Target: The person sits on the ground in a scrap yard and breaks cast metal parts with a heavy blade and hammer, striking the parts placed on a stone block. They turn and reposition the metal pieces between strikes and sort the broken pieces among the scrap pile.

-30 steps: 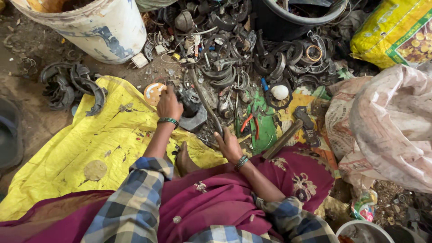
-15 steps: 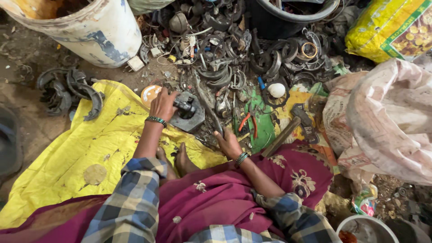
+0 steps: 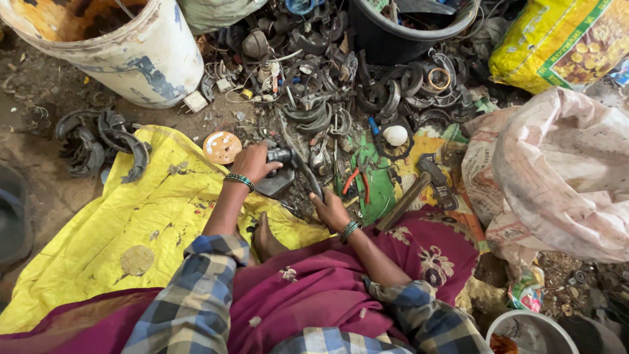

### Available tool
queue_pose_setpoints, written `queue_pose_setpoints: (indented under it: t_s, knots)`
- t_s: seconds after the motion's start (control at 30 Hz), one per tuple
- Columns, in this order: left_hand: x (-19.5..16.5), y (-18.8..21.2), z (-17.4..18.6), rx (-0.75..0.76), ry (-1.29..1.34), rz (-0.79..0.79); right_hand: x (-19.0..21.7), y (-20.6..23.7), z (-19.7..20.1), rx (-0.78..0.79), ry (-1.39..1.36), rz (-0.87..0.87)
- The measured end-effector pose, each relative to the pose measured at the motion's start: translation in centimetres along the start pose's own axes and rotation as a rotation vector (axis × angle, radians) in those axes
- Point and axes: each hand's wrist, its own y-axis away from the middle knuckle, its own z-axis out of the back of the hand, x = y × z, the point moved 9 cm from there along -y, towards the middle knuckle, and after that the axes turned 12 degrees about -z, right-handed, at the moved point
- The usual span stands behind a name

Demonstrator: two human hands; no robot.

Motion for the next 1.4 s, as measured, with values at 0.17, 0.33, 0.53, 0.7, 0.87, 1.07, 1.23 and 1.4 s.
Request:
queue_pose_setpoints:
  t_s: [0.17,0.33,0.53,0.7,0.87,1.07,1.23,1.4]
  knots:
    - [0.9,-0.1,-1.3,0.029,0.062,-0.046,1.7,1.5,0.3,0.065,-0.087,-0.067]
    - [1.9,0.1,-2.1,0.083,0.039,-0.006,5.7,4.2,2.1,-0.098,0.051,0.104]
    - [0.7,0.3,-2.0,-0.1,0.035,-0.04,6.2,4.3,2.2,-0.221,0.149,0.281]
    - [0.7,0.2,-1.5,-0.132,0.013,-0.037,6.7,3.3,1.6,-0.228,0.235,0.3]
    - [0.4,0.2,-1.7,-0.121,-0.014,-0.032,8.5,5.2,5.6,-0.243,-0.057,0.162]
    - [0.4,0.3,-2.3,-0.12,-0.029,-0.005,10.5,5.9,8.1,-0.288,-0.496,0.492]
    - [1.1,-0.5,-2.0,-0.07,0.015,0.059,10.5,4.3,2.9,-0.372,0.306,0.47]
    - [0.9,0.7,-1.2,-0.19,0.014,-0.011,13.3,5.8,6.0,-0.267,0.09,0.32]
